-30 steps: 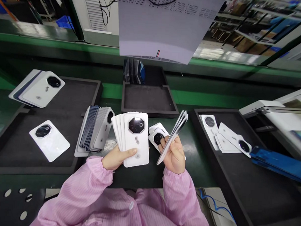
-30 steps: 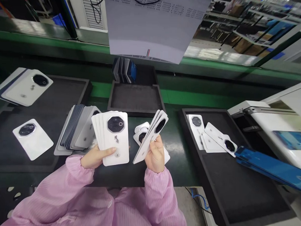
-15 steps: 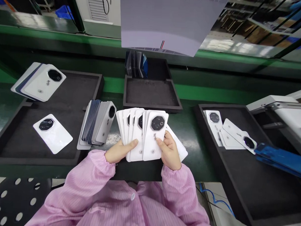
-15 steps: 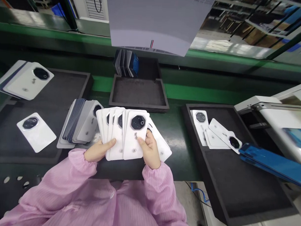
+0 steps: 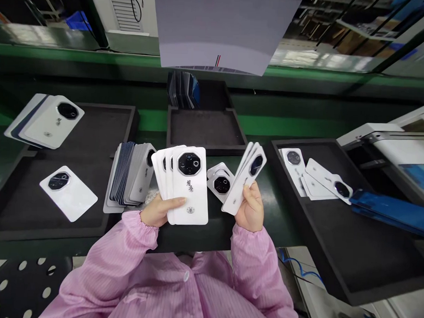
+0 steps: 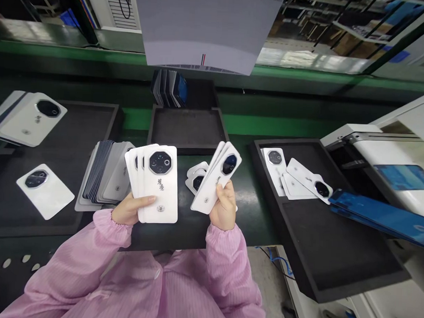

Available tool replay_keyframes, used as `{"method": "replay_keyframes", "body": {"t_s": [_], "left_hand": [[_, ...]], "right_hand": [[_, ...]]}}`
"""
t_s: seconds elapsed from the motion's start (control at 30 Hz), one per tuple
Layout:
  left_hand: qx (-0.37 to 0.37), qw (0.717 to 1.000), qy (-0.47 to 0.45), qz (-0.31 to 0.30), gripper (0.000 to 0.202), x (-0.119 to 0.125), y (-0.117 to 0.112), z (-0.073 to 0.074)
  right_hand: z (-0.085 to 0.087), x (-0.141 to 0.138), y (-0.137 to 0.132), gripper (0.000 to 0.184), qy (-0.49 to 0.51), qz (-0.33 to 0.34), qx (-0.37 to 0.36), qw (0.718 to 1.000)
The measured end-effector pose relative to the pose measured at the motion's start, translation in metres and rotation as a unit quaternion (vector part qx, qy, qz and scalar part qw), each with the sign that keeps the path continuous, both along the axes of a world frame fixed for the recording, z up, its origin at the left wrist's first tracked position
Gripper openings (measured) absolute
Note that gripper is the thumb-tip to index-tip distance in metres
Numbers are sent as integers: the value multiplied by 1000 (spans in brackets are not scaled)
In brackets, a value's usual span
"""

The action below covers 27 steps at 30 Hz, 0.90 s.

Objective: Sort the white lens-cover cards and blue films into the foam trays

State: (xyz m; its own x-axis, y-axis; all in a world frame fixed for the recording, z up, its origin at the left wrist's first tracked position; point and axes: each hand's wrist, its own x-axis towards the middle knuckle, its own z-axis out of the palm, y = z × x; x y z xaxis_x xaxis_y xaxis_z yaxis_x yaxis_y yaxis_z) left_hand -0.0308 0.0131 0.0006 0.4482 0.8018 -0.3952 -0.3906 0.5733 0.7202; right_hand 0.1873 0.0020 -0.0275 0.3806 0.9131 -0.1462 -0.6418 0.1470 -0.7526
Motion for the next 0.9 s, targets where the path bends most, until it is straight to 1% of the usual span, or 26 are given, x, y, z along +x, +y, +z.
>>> {"method": "replay_keyframes", "body": {"t_s": [0.13, 0.2, 0.23, 0.27, 0.33, 0.4, 0.43, 0.53, 0.67, 0.9], "left_hand": [[-3, 1000, 19, 0, 39, 0, -2, 0], [-3, 999, 32, -11, 37, 1, -3, 0], [-1, 999, 42, -15, 37, 2, -3, -1], [0, 998, 52, -18, 38, 3, -3, -2], [3, 997, 71, -14, 42, 5, -3, -5], [-2, 997, 81, -14, 43, 6, -2, -8], [-6, 997, 80, -16, 44, 6, -1, -8], [-14, 997, 74, -27, 51, 7, 1, -6], [-19, 997, 72, -36, 59, 7, 2, -2], [-25, 996, 82, -35, 46, 6, 0, -2]], "right_hand": [[-4, -9, -1, 23, -55, -20, 7, 998], [-6, -15, -3, 24, -109, -40, 3, 993], [-6, -18, -4, 24, -140, -40, -1, 989], [-6, -21, -6, 23, -170, -27, -4, 985], [-4, -27, -11, 23, -223, 29, -1, 974], [2, -30, -14, 24, -255, 81, 6, 963], [5, -31, -16, 25, -264, 95, 9, 960], [11, -29, -19, 24, -257, 109, 10, 960], [13, -25, -20, 23, -244, 112, 8, 963], [13, -26, -23, 23, -222, 102, 0, 970]]}}
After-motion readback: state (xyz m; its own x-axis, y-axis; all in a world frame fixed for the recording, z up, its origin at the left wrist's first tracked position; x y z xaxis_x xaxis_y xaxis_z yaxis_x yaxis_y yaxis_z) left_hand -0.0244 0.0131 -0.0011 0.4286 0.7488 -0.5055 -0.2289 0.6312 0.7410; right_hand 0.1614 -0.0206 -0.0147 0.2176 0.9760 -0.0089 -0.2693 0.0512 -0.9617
